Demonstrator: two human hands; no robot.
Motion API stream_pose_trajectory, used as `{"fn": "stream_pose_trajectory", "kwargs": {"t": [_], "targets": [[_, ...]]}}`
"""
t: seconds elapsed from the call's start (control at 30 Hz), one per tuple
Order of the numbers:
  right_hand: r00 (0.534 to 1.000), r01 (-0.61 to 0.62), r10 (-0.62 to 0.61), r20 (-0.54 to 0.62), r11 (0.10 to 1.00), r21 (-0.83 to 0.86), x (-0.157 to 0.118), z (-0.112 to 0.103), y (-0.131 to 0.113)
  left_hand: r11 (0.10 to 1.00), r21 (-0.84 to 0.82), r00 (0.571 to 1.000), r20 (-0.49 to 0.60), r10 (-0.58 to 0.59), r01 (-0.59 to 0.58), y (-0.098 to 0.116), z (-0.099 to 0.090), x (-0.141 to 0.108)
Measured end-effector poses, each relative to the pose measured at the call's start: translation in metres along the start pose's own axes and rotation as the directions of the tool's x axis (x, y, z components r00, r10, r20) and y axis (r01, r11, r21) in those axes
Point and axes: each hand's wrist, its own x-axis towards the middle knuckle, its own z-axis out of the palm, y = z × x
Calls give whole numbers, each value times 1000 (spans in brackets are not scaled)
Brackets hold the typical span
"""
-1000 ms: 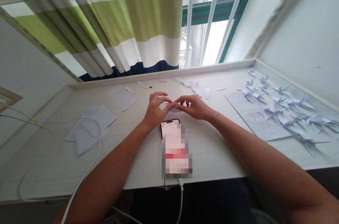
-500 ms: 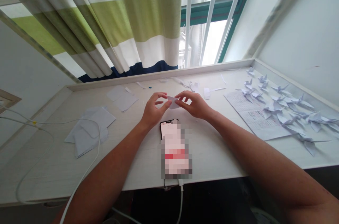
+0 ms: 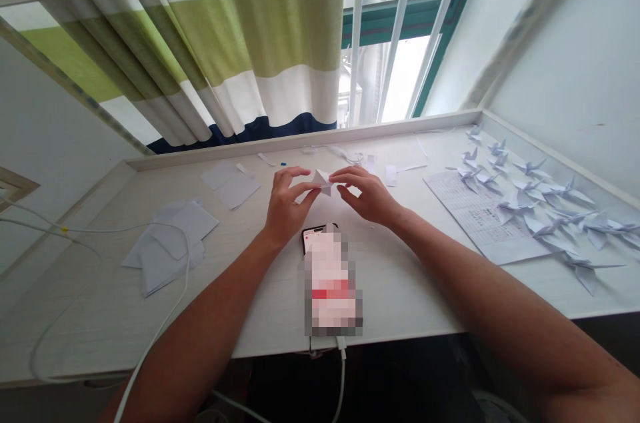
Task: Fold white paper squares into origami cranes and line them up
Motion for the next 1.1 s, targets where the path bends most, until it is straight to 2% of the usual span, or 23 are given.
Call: {"fn": "stream_pose_trajectory", "kwargs": {"t": [0.1,0.27,0.37,0.5,0.63,0.73,0.87,0.97,1.1], "targets": [[999,-48,48,25,999,-16,0,0,1,1000,-27,1000,8,-7,7,2,0,0],[995,-90,90,48,996,-11,0,2,-3,996,-61,994,101,-51,58,9,1,-1],[993,-108,107,57,994,17,0,3,-7,995,-51,992,95,-85,90,10,0,-1],[989,-133,127,77,988,76,0,0,-12,998,-49,992,119,-39,45,8,1,0],[992,-115,108,71,988,107,1,-3,-14,998,-2,996,51,-70,70,8,-1,2],[993,-100,95,74,993,60,2,-2,-13,988,-99,988,104,-112,122,8,-2,2],[982,-165,160,101,985,47,1,1,-11,923,-222,941,202,-271,313,12,0,1],[964,-250,226,140,951,180,1,4,-10,844,-333,905,215,-366,421,14,3,0],[933,-361,330,145,858,366,2,6,-9,675,-502,841,292,-456,540,16,7,1]]}}
